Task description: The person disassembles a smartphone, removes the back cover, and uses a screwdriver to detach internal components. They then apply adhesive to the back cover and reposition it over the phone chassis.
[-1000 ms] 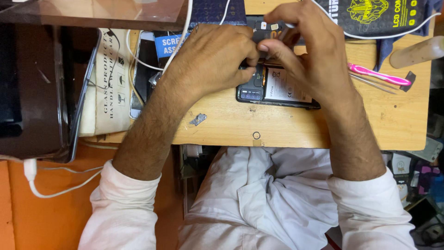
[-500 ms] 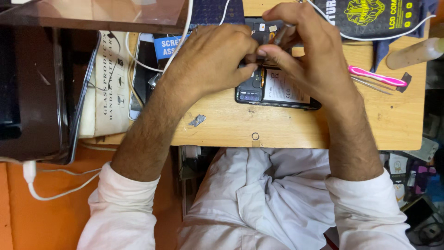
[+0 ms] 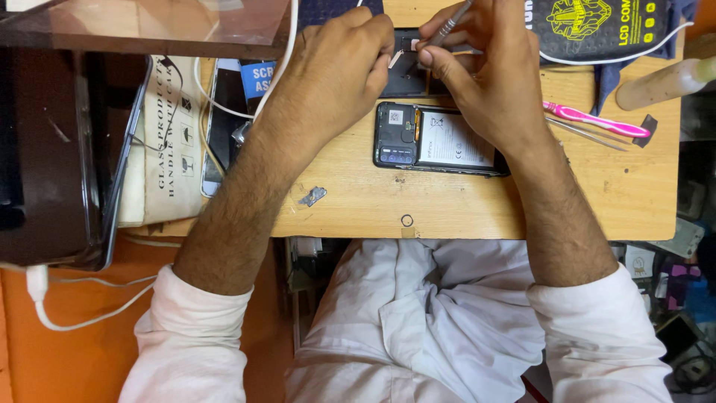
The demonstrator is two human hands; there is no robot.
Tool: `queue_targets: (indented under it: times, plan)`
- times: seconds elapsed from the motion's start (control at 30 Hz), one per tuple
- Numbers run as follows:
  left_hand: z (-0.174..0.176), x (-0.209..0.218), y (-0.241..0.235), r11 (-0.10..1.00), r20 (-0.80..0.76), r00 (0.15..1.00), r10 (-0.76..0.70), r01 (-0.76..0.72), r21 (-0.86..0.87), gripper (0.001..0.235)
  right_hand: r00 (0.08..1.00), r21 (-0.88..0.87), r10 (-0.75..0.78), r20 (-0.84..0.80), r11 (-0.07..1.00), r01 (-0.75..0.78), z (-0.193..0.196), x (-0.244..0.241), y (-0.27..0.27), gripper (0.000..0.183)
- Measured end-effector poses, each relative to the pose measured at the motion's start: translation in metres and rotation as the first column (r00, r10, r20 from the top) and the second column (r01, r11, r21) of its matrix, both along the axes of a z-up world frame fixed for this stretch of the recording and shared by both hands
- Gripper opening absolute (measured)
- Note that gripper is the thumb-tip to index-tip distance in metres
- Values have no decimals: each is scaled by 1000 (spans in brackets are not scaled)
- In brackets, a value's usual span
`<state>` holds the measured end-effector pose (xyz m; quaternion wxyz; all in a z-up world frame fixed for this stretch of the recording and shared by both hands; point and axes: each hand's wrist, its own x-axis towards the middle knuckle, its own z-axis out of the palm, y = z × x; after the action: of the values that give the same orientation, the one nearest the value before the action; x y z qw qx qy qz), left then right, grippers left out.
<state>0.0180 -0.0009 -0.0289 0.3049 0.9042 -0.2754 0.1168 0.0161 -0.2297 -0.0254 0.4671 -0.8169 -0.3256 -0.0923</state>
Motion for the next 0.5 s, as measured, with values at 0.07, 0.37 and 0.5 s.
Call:
queue_targets:
  times: [0.07,0.37,0.5]
  plan:
    - [0,0,0,1000,13,1000,-1,1,3,9,997,-19,23,67,1000,-22,1,0,-2,49]
    - [-1,1,-3,1000,3,1000,-2,2,15,12,1000,-12,3,28,1000,-3,4,-1,0,52]
    - [1,0,-2,1000,15,1000,-18,18,-19,10,1000,23,9,17,1000,-10,0,2,-5,47]
